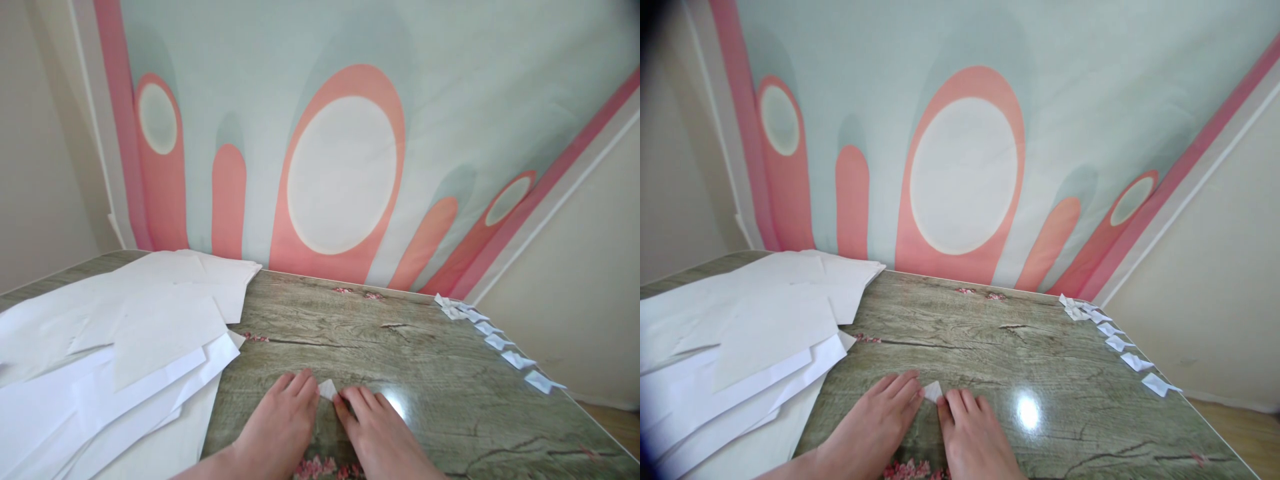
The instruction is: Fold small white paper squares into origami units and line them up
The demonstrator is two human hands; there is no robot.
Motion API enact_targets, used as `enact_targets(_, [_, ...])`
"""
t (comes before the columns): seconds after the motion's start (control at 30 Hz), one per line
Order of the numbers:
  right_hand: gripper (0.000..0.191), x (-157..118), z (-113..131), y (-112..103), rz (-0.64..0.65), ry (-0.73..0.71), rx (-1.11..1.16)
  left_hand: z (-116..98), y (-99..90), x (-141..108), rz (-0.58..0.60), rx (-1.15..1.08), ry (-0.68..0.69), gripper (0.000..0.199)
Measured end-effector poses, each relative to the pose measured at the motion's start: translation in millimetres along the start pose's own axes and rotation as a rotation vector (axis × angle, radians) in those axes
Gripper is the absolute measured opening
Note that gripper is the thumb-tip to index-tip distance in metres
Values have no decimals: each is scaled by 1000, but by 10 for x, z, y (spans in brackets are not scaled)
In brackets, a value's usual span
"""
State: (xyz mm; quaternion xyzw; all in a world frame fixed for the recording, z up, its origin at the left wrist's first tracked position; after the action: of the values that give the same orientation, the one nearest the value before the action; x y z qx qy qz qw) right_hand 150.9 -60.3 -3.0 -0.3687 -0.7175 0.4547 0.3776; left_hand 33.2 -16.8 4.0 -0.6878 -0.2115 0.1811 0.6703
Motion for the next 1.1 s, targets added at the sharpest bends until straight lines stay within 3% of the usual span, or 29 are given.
enact_targets(0.23, [38, 119, -139, 131, -11, 139, -4, 168, -93, 81, -7, -176, -81, 50])
enact_targets(0.57, [35, 154, -198, 166, -42, 156, 71, 256, -79, 91, -101, -251, -90, 53])
enact_targets(1.1, [39, 180, -290, 80, 51, 140, 215, 251, -50, 92, -87, -238, -108, 56])
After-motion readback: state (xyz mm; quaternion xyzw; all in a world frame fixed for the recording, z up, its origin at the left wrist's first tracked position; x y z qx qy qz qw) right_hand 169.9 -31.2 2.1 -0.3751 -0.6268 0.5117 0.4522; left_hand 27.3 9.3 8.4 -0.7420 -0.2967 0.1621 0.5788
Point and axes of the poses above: each hand's wrist, its own x-axis towards the middle knuckle, its own y-axis out of the palm, z = x × y, the point moved 5 cm from there along x, towards the middle knuckle, and after that the axes turned 8 degrees about -x, right-handed, at the moved point
